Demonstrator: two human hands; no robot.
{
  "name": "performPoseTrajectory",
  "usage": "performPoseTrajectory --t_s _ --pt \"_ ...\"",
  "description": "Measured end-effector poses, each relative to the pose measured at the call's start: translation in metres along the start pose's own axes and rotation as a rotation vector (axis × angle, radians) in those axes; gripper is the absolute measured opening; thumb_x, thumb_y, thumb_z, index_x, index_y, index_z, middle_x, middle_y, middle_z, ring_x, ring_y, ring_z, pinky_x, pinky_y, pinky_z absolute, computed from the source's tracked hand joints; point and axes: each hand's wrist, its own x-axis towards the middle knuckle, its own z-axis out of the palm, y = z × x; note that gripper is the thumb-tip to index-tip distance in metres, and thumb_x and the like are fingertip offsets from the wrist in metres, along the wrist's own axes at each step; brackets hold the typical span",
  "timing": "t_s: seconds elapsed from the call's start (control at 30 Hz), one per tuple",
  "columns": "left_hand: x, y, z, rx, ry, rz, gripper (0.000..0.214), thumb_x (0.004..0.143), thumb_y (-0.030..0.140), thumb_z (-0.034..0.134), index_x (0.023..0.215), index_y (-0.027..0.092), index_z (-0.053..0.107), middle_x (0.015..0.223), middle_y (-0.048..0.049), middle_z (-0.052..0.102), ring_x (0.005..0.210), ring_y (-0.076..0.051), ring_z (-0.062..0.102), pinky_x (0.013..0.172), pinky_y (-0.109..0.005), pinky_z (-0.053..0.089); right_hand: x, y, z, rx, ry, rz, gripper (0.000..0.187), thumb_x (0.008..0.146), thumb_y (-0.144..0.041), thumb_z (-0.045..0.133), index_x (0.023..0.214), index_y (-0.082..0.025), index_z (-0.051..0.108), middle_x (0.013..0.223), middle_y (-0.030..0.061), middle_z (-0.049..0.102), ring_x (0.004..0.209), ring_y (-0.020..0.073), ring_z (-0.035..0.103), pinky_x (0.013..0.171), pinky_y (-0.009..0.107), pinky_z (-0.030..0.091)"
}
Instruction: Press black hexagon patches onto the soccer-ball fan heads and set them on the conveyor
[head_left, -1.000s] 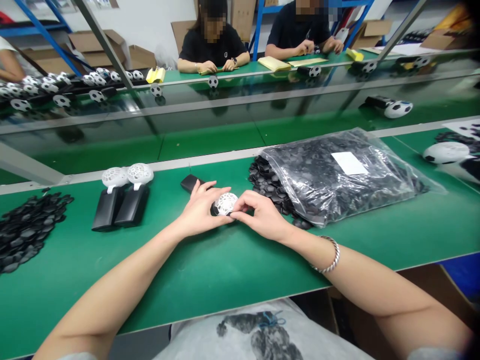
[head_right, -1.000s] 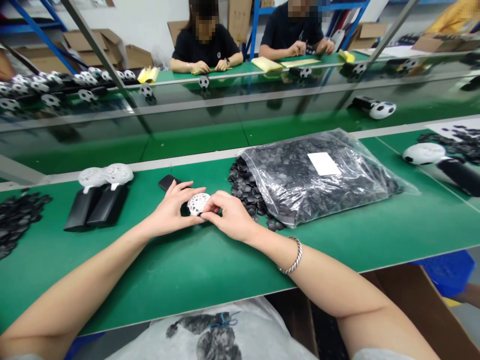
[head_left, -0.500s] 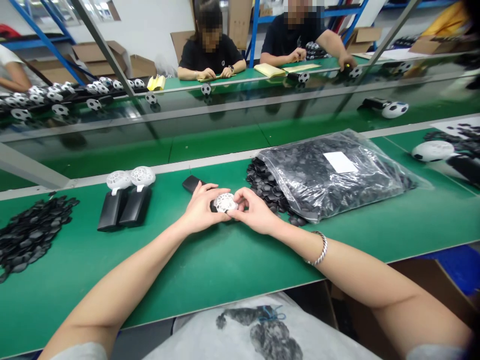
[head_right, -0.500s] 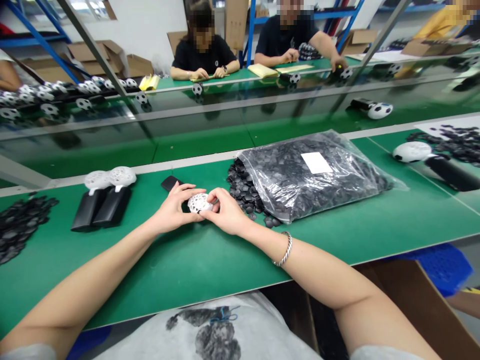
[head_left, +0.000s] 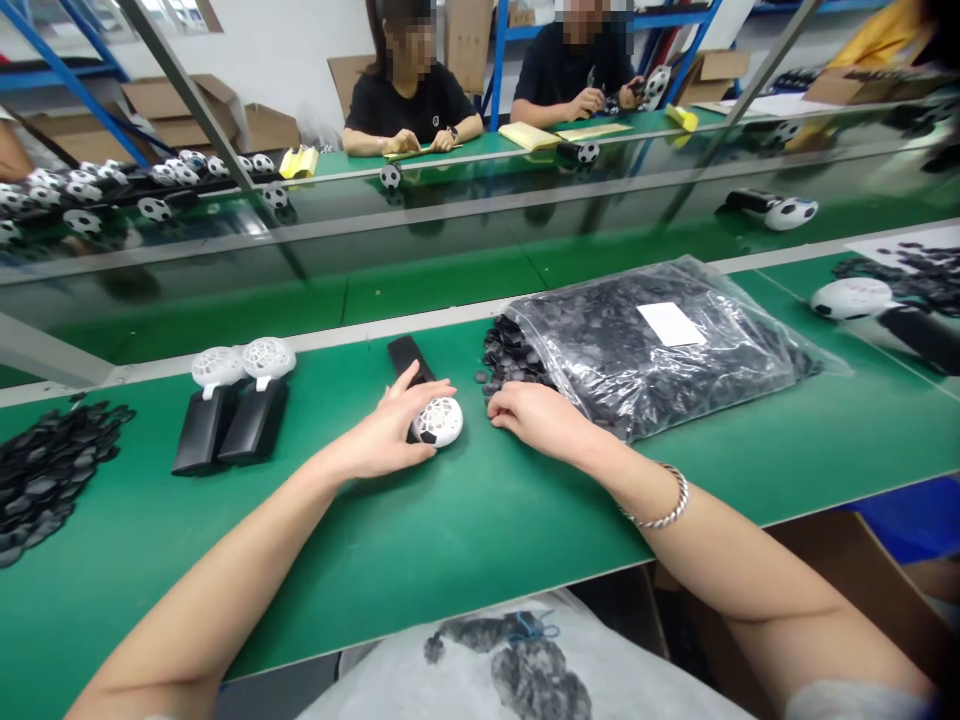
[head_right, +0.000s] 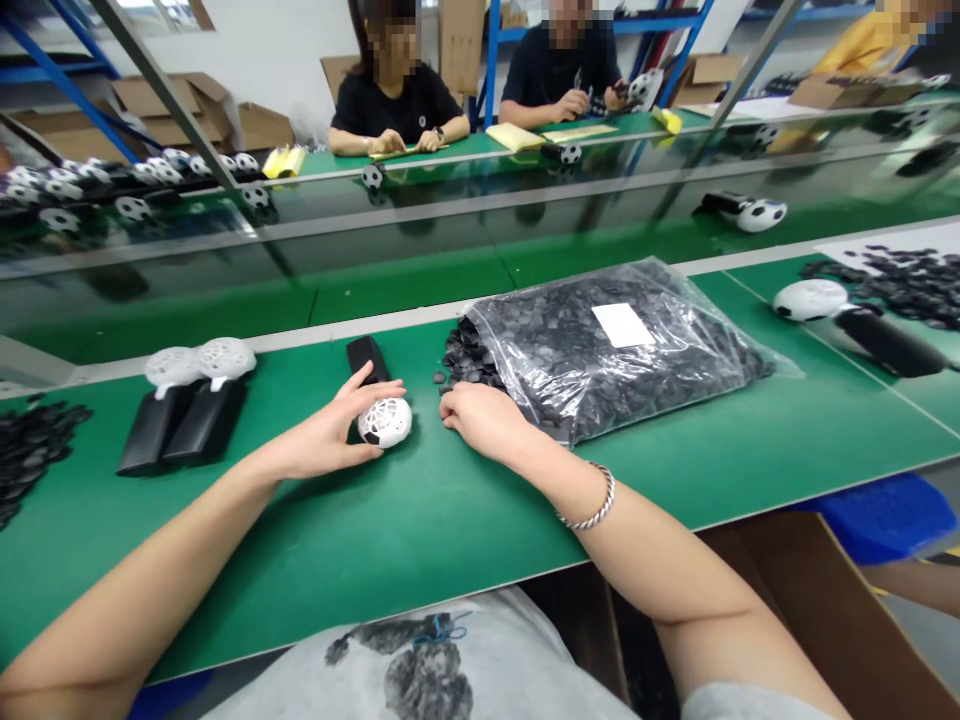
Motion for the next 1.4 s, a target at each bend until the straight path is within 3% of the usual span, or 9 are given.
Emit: performPoseTrajectory --t_s 0.13,0.3,0.57,0.63,0.73,0.87,1.1,1.3,1.4 --pt "0.002 0.002 0.010 -0.049 0.127 -0.006 0.059 0.068 0.031 0.066 0.121 0.020 0.043 0.140 -0.0097 0.033 0.136 -0.031 -0.002 0.107 -0.054 0.015 0.000 0.002 -0.001 -0.033 0.051 0.054 0.020 0.078 -0.021 0.060 0.098 -0.019 0.061 0.098 0.0053 0.060 0.086 0.0178 0.059 0.072 0.026 0.043" --pt "0.004 0.000 0.010 -0.083 0.078 0.071 0.055 0.069 0.020 0.062 0.120 0.022 0.043 0.141 -0.0071 0.033 0.136 -0.028 0.001 0.108 -0.052 0.016 0.001 -0.001 -0.003 -0.119 0.031 0.059 0.015 0.083 -0.024 0.054 0.094 -0.020 0.063 0.095 0.0041 0.061 0.090 0.0189 0.059 0.073 0.026 0.043" --pt "0.002 0.002 0.010 -0.100 0.120 0.054 0.054 0.068 0.019 0.061 0.118 0.021 0.044 0.143 -0.0092 0.028 0.136 -0.028 0.004 0.108 -0.052 0.017 0.000 -0.003 0.001 -0.295 0.081 0.043 0.026 0.088 -0.015 0.038 0.102 -0.014 0.059 0.091 0.0091 0.060 0.083 0.0205 0.059 0.069 0.029 0.044" --pt "0.001 0.001 0.012 -0.119 0.123 0.086 0.053 0.068 0.017 0.059 0.118 0.021 0.044 0.140 -0.0086 0.034 0.136 -0.028 0.006 0.108 -0.052 0.018 -0.001 -0.001 0.000 -0.209 0.132 0.028 0.027 0.087 -0.012 0.038 0.106 -0.014 0.058 0.096 0.0099 0.059 0.085 0.0201 0.058 0.073 0.030 0.045" --pt "0.001 -0.002 0.013 -0.144 0.125 0.123 0.057 0.068 0.015 0.058 0.122 0.021 0.041 0.138 -0.0083 0.037 0.136 -0.027 0.009 0.108 -0.051 0.019 -0.002 -0.002 -0.001 0.052 0.233 -0.104 0.023 0.085 -0.013 0.043 0.101 -0.014 0.059 0.096 0.0086 0.060 0.088 0.0176 0.057 0.079 0.029 0.045" --pt "0.001 -0.002 0.013 -0.155 0.134 0.115 0.061 0.066 0.015 0.059 0.124 0.020 0.038 0.138 -0.0091 0.037 0.136 -0.027 0.008 0.108 -0.050 0.019 -0.005 -0.012 0.002 0.380 0.284 -0.235 0.012 0.082 -0.016 0.051 0.088 -0.018 0.061 0.085 0.0038 0.063 0.078 0.0141 0.058 0.072 0.027 0.047" --pt "0.002 0.001 0.012 -0.182 0.133 0.103 0.056 0.067 0.021 0.063 0.119 0.019 0.043 0.131 -0.0081 0.044 0.136 -0.027 0.009 0.108 -0.048 0.021 0.000 -0.023 0.016 0.450 0.300 -0.486 0.015 0.086 -0.016 0.047 0.087 -0.019 0.062 0.086 0.0048 0.062 0.083 0.0131 0.057 0.074 0.026 0.046" --pt "0.003 0.005 0.015 -0.227 0.180 0.065 0.042 0.073 0.025 0.061 0.112 0.019 0.048 0.125 -0.0072 0.050 0.136 -0.025 0.012 0.108 -0.047 0.021 0.005 -0.028 0.022 0.541 0.356 -0.372 0.002 0.081 -0.017 0.056 0.081 -0.018 0.054 0.077 0.0010 0.058 0.074 0.0120 0.055 0.072 0.026 0.046" --pt "0.005 0.005 0.016 -0.216 0.184 0.088 0.037 0.072 0.021 0.060 0.107 0.019 0.048 0.120 -0.0060 0.054 0.136 -0.025 0.013 0.109 -0.049 0.018 0.008 -0.027 0.022 0.634 0.326 -0.276 0.012 0.076 -0.020 0.061 0.082 -0.018 0.051 0.079 0.0003 0.055 0.072 0.0117 0.054 0.069 0.026 0.047"
